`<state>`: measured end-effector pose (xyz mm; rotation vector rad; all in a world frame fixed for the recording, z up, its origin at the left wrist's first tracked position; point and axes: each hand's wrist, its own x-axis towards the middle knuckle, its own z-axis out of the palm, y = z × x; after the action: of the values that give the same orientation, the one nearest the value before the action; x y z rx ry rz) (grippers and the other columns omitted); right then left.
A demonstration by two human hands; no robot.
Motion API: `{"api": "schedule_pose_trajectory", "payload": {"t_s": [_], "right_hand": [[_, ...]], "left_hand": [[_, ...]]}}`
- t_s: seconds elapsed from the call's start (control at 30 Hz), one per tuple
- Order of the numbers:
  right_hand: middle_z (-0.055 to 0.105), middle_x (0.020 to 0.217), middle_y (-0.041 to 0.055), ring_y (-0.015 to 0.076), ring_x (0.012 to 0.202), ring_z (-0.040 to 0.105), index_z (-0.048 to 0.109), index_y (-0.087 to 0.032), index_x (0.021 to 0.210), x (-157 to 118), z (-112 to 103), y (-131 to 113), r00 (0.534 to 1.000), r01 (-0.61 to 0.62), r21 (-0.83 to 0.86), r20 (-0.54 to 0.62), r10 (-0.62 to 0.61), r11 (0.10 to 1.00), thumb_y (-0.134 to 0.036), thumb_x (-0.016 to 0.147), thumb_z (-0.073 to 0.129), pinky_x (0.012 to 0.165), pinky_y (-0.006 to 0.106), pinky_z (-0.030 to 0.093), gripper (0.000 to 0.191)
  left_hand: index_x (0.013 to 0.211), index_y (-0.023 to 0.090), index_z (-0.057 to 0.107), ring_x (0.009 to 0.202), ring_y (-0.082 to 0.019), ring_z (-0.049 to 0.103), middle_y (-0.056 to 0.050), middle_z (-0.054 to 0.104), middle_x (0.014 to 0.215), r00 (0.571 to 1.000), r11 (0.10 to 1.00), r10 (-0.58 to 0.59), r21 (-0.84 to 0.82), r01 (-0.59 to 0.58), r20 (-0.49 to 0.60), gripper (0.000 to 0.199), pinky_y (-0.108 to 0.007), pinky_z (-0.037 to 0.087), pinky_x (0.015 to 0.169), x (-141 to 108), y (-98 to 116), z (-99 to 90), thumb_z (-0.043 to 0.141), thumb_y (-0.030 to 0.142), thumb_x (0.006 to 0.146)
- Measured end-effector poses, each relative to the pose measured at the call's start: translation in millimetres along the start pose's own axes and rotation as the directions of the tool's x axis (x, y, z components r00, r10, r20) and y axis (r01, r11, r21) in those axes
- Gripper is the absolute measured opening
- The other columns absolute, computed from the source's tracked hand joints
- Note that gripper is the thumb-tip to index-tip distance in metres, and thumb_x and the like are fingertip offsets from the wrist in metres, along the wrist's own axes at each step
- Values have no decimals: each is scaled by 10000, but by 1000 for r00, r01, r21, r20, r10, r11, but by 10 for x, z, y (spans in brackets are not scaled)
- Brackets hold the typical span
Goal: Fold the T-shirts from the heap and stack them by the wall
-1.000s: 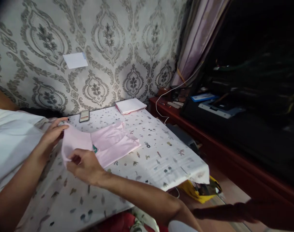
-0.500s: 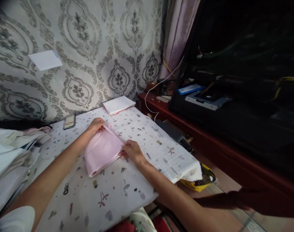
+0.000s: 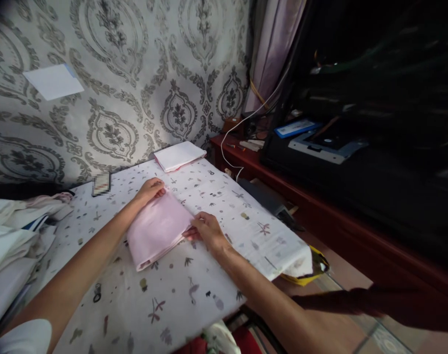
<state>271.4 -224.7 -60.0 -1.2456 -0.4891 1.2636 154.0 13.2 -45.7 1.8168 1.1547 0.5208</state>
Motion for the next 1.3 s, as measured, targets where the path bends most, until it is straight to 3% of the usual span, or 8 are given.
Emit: {"api": "schedule_pose_trajectory", "payload": {"t_s": [0.27, 0.47, 0.63, 0.73, 0.8, 0.9, 1.0, 1.3], "right_hand": [[644, 568, -2, 129, 453, 568, 545, -204, 751, -13, -84, -63, 1000, 21, -361, -9, -26, 932, -268, 837, 592, 457, 232, 414, 117], [652, 662, -31, 166, 635, 607, 613, -199, 1209, 71, 121, -282, 878, 345, -872, 168, -448, 348, -266, 908, 489, 665, 282, 455, 332], [601, 1405, 135, 206, 1291, 546, 551, -124, 1374, 677, 763, -323, 768, 597, -801, 555, -321, 42, -191, 974, 433, 1056, 311, 416, 422], [502, 1510, 165, 217, 1431, 407, 544, -80, 1376, 1073, 1024, -235, 810, 538, -838, 543, -221, -87, -200, 1018, 373, 1181, 352, 293, 414], [451, 1551, 171, 237, 1472, 347, 522, -75, 1392, 1250, 1077, -160, 849, 476, -872, 489, -202, -109, -230, 1043, 328, 1215, 421, 234, 429], [358, 1616, 151, 248, 1519, 253, 466, -105, 1444, 1375, 1044, -67, 865, 448, -888, 460, -201, -105, -288, 1059, 296, 1233, 489, 171, 458], [346, 1628, 121, 229, 1530, 228, 442, -138, 1469, 1406, 1000, -21, 867, 444, -890, 457, -199, -105, -328, 1063, 285, 1239, 477, 156, 475], [338, 1634, 112, 218, 1536, 210, 446, -164, 1474, 1435, 998, -14, 870, 440, -890, 455, -190, -119, -355, 1061, 291, 1234, 468, 155, 481]], "left_hand": [[1471, 223, 472, 1384, -276, 499, -132, 496, 1530, 907, 834, 333, 369, -410, 257, 559, -403, 409, 1132, -903, -203, -284, 494, 443, 958], [1565, 218, 335, 1554, -261, 183, -133, 270, 1658, 834, 581, 325, 602, -549, 447, 658, -541, 102, 1259, -1512, -313, -146, 350, 575, 1013], [1560, 220, 348, 1548, -275, 204, -146, 280, 1651, 808, 523, 369, 616, -589, 459, 661, -562, 120, 1253, -1749, -350, 12, 358, 585, 1008], [1526, 228, 414, 1527, -270, 272, -134, 342, 1629, 762, 508, 433, 568, -647, 481, 614, -521, 177, 1256, -1857, -403, 28, 403, 551, 1004], [1463, 245, 494, 1470, -253, 383, -115, 460, 1565, 742, 547, 508, 501, -671, 438, 511, -479, 267, 1231, -1810, -455, -85, 405, 481, 1019], [1288, 214, 612, 1255, -255, 552, -126, 642, 1320, 834, 708, 544, 482, -516, 94, 377, -455, 422, 1090, -1475, -568, -460, 397, 349, 1010], [1058, 163, 670, 1058, -270, 575, -120, 671, 1072, 924, 885, 295, 434, -168, -243, 282, -435, 453, 967, -972, -708, -873, 507, 327, 896], [687, 196, 548, 615, -135, 454, 40, 517, 631, 990, 978, 110, 185, -93, -85, 233, -257, 344, 611, -527, -841, -1055, 614, 416, 719]]}}
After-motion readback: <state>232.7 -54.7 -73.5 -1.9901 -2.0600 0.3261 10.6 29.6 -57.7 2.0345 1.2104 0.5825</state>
